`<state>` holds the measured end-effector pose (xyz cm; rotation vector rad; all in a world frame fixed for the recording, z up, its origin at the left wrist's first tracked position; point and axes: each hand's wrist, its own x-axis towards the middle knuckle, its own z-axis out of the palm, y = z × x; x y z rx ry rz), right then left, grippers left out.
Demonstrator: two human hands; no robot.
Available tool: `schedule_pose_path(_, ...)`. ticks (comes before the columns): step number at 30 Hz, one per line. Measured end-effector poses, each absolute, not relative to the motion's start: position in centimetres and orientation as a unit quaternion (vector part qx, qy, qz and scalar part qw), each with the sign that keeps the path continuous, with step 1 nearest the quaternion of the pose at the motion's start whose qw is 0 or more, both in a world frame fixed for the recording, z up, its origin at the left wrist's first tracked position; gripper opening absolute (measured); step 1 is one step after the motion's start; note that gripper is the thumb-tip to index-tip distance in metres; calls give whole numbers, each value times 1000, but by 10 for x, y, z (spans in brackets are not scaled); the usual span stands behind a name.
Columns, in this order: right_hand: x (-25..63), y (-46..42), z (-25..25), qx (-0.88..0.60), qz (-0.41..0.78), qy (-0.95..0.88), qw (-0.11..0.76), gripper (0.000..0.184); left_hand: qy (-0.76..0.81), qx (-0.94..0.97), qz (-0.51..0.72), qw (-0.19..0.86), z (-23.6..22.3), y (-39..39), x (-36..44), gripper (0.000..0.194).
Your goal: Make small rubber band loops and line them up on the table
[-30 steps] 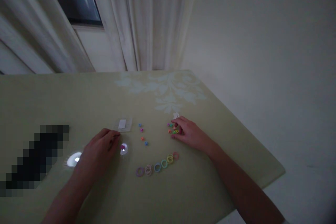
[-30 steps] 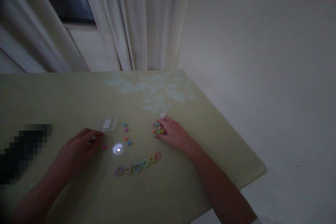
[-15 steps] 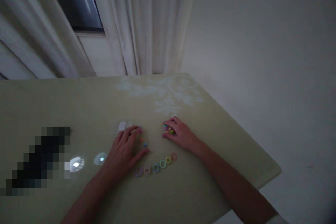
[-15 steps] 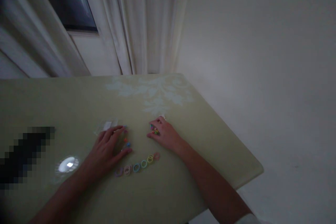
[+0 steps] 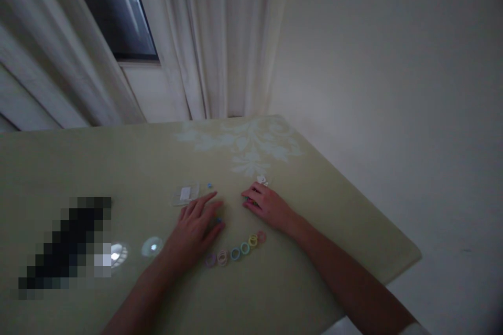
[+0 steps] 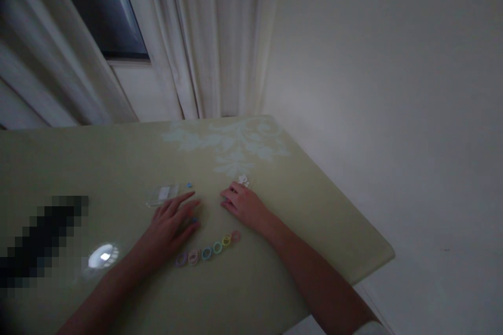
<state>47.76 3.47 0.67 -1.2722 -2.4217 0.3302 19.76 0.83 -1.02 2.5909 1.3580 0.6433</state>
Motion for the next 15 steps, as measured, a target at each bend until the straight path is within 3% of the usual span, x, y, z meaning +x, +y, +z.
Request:
schedule_pose_path(4, 478, 35, 5, -457, 117, -859, 199, 23, 465, 861, 206, 22, -18, 10, 199, 56)
schedule_pose_path(9, 479, 35, 6, -446, 115, -865, 199, 19, 453, 866, 207, 37, -22, 13, 197, 48)
schedule_pose_path(15, 479, 36, 3, -437, 86, -873, 199, 21, 460, 856, 233, 45, -25, 17, 198, 52)
